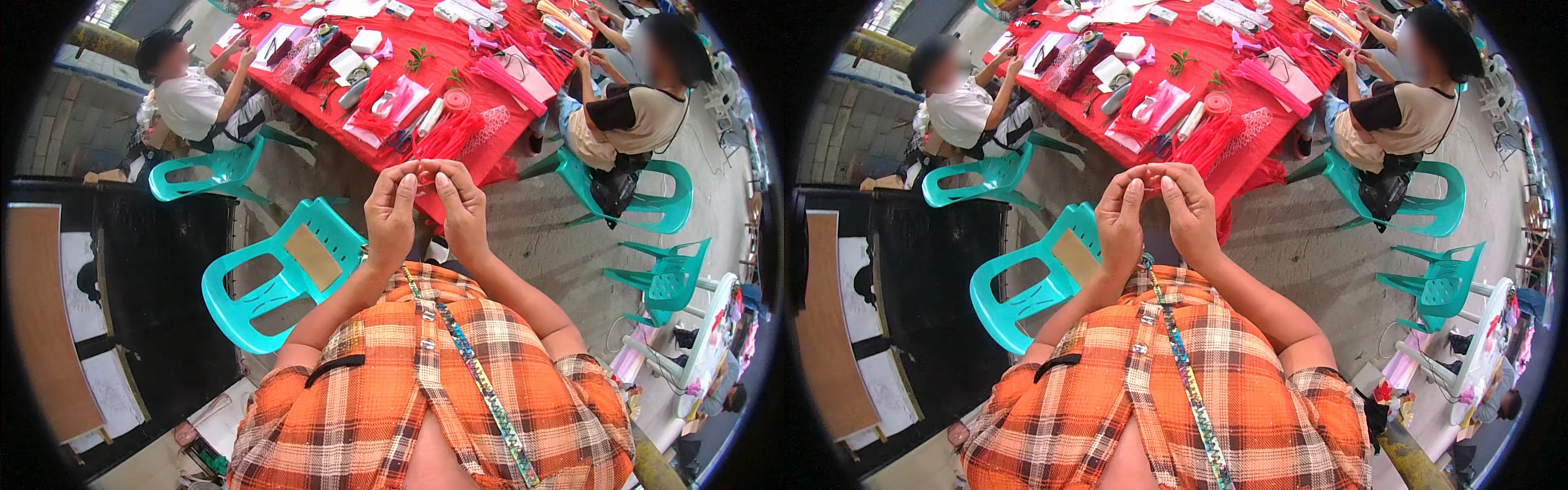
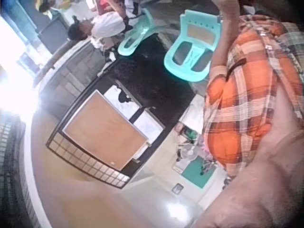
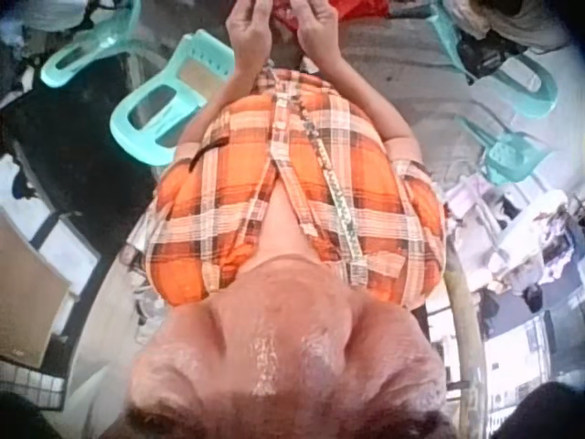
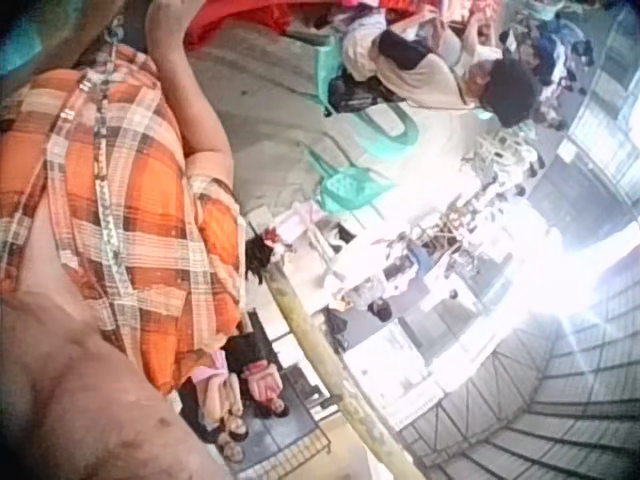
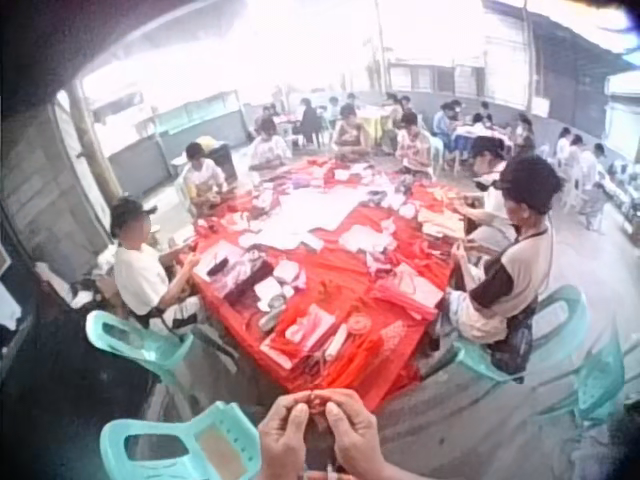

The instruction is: The person is crafting red ribbon flowers by hand. They fold and pinch strips of red fabric, securing them with thread to form decorative shapes, and then place the completed items on the table.

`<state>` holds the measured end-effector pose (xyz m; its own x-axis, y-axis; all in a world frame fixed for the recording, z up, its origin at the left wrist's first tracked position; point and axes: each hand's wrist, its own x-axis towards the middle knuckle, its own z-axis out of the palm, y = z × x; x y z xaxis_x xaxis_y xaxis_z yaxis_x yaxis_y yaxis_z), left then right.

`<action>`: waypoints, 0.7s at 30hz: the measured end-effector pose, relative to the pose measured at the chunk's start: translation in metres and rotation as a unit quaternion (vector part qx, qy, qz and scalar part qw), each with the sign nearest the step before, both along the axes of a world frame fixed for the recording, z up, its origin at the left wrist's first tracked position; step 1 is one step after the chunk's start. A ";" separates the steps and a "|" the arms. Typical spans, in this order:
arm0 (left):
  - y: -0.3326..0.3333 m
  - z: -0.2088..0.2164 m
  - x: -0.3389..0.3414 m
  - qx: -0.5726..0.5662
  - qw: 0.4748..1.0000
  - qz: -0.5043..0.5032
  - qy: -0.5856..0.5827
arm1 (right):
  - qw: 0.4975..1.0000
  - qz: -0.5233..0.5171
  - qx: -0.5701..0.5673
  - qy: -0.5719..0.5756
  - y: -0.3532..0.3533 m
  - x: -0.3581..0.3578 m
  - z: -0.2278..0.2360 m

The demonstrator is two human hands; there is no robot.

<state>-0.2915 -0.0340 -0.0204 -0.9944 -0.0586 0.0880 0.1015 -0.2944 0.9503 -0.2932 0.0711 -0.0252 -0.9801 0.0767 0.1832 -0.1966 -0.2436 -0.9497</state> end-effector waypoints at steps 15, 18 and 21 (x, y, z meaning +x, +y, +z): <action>-0.037 -0.020 -0.215 0.008 0.983 -0.176 -0.046 | 0.989 -0.146 0.026 -0.002 -0.035 -0.165 -0.018; -0.066 -0.033 -0.257 -0.030 0.973 -0.225 -0.050 | 0.982 -0.185 -0.005 -0.026 -0.064 -0.200 -0.036; -0.087 -0.048 -0.294 -0.052 0.957 -0.281 -0.057 | 0.971 -0.218 -0.080 -0.061 -0.093 -0.222 -0.050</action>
